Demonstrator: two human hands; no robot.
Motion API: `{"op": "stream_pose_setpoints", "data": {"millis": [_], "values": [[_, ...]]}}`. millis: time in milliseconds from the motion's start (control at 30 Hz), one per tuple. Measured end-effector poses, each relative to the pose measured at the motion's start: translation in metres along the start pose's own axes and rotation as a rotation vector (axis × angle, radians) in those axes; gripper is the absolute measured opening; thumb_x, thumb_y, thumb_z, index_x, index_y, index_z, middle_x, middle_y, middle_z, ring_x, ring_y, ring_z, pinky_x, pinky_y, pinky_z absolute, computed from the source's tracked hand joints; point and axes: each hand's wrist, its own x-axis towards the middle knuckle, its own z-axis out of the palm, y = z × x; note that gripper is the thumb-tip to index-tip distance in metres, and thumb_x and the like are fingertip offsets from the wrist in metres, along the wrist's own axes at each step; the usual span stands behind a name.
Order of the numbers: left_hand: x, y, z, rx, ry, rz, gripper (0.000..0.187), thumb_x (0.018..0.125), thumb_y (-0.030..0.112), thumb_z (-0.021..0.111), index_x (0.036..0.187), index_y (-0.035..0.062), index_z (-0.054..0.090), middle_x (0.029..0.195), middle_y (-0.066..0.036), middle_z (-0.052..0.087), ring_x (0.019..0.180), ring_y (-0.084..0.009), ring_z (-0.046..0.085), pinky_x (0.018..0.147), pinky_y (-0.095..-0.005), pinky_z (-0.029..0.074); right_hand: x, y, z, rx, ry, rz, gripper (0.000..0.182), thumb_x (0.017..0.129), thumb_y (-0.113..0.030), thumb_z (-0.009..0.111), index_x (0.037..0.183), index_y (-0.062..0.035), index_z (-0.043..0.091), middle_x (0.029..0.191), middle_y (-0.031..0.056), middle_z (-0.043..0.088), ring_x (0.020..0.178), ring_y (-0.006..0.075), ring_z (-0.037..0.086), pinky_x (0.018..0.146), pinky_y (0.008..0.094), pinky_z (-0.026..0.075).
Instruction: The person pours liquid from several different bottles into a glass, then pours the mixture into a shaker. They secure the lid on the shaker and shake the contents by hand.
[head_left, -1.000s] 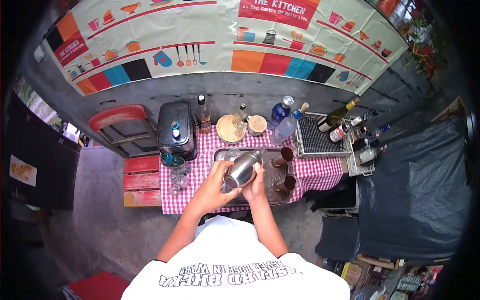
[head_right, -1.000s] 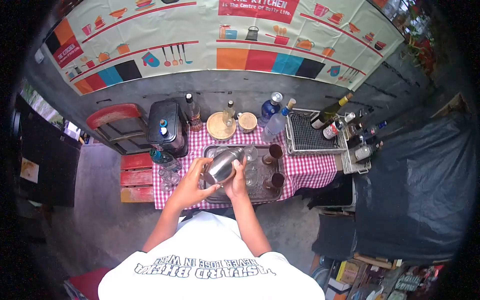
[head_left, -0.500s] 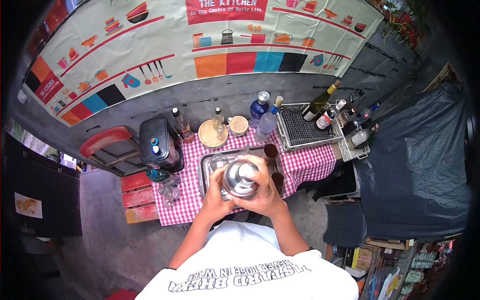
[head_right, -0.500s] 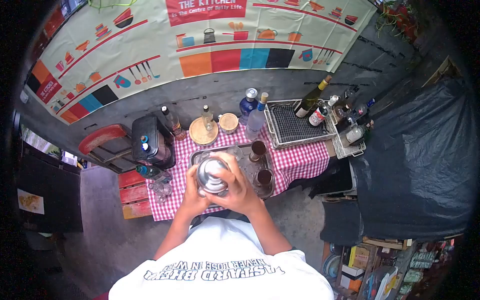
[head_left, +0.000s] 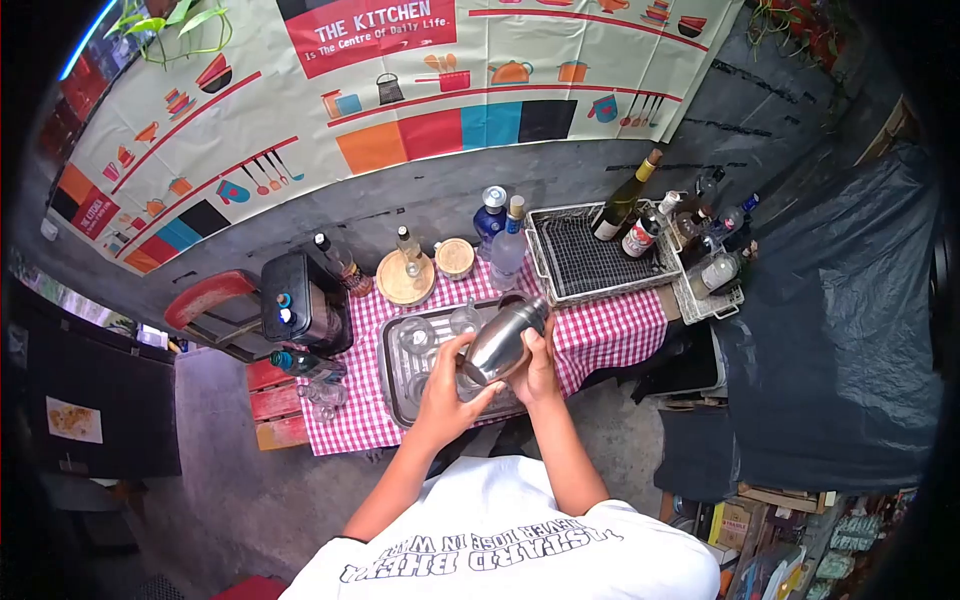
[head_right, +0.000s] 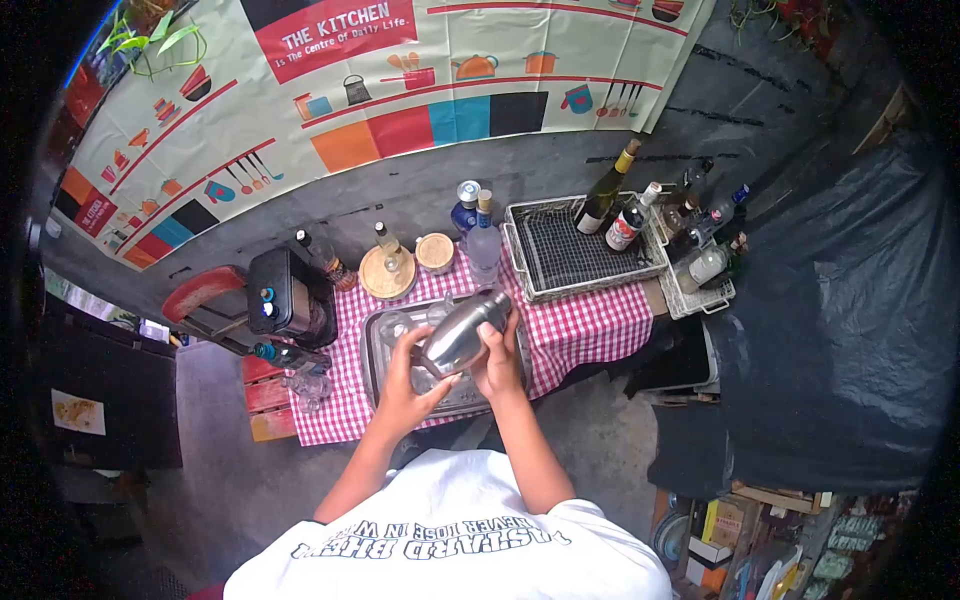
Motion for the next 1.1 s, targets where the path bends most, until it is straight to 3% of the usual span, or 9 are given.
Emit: {"op": "stream_pose_setpoints", "data": {"millis": [33,67,200,333,467,700,867,1033,1100], "values": [[-0.002,0.0,0.005,-0.034,-0.053,-0.095,0.074,0.074,0.01,0.081,0.137,0.0037,0.042,0.129,-0.015,0.05,0.106,-0.0244,0.057,0.091,-0.035,0.049,0.002,0.005,-0.016,0.066,0.017,0.079,0.055,0.09,-0.024,0.06,0.138,-0.0219,0.035,0.121,0.0055,0.053,0.112,0.021,0.055,0.097,0.0409,0.049],[-0.004,0.002,0.01,-0.03,-0.049,-0.097,0.074,0.074,0.01,0.081,0.137,0.0037,0.042,0.129,-0.015,0.05,0.106,-0.0244,0.057,0.091,-0.035,0.049,0.005,0.016,-0.034,0.051,0.076,0.136,0.046,0.094,-0.043,0.056,0.125,-0.01,0.052,0.117,0.0086,0.061,0.108,0.023,0.061,0.091,0.0412,0.053],[-0.004,0.012,0.027,-0.064,-0.054,-0.09,0.069,0.075,0.009,0.079,0.134,0.0024,0.043,0.129,-0.016,0.049,0.102,-0.0245,0.057,0.089,-0.0339,0.049,-0.001,0.001,-0.042,0.15,0.04,0.3,0.049,0.095,-0.047,0.053,0.126,-0.0086,0.053,0.121,0.0106,0.062,0.11,0.0239,0.061,0.094,0.0415,0.051],[-0.009,0.013,0.033,-0.047,-0.027,-0.143,0.068,0.076,0.009,0.078,0.133,0.0025,0.041,0.127,-0.016,0.05,0.107,-0.0241,0.057,0.093,-0.0355,0.047,0.002,-0.013,-0.041,0.164,0.007,0.281,0.058,0.089,-0.025,0.065,0.139,-0.0148,0.037,0.121,0.0057,0.054,0.113,0.0206,0.055,0.097,0.0411,0.048],[-0.019,0.006,0.035,-0.056,-0.029,-0.263,0.074,0.075,0.009,0.078,0.135,0.0024,0.035,0.124,-0.018,0.051,0.113,-0.0242,0.056,0.098,-0.037,0.044,-0.006,-0.04,-0.008,-0.538,-0.136,-0.24,0.095,0.072,-0.021,0.082,0.144,-0.0097,0.022,0.129,0.0129,0.041,0.116,0.0238,0.049,0.098,0.0377,0.045],[-0.024,0.003,0.034,-0.125,0.029,-0.183,0.072,0.077,0.007,0.074,0.135,0.0003,0.033,0.127,-0.021,0.052,0.121,-0.0301,0.055,0.099,-0.0396,0.045,-0.031,-0.059,0.04,-1.204,-0.657,-0.765,0.079,0.064,-0.013,0.087,0.127,-0.0167,0.04,0.126,0.0247,0.05,0.112,0.0458,0.057,0.091,0.0481,0.051],[-0.037,-0.005,0.019,-0.266,0.08,-0.249,0.075,0.073,0.005,0.077,0.133,0.0014,0.033,0.128,-0.018,0.053,0.122,-0.0272,0.054,0.102,-0.0383,0.043,-0.033,-0.039,0.043,-1.071,-0.667,-0.642,0.083,0.066,-0.009,0.086,0.131,-0.0164,0.035,0.132,0.025,0.045,0.119,0.0422,0.052,0.096,0.048,0.047],[-0.051,-0.018,-0.011,-0.214,0.094,-0.252,0.076,0.073,0.009,0.082,0.134,0.0028,0.037,0.127,-0.016,0.051,0.121,-0.0234,0.051,0.104,-0.0355,0.04,-0.033,0.0,0.038,-0.518,-0.231,-0.179,0.103,0.068,-0.006,0.082,0.146,-0.0146,0.016,0.13,0.0132,0.044,0.117,0.0216,0.049,0.099,0.0382,0.045],[-0.051,-0.013,-0.027,-0.179,0.097,-0.245,0.075,0.072,0.011,0.083,0.132,0.0029,0.04,0.126,-0.015,0.052,0.119,-0.0237,0.052,0.102,-0.0356,0.041,-0.03,0.016,0.04,-0.289,-0.1,-0.064,0.097,0.074,-0.009,0.077,0.149,-0.0199,0.015,0.129,0.0107,0.045,0.115,0.0225,0.051,0.1,0.0401,0.046]]}}
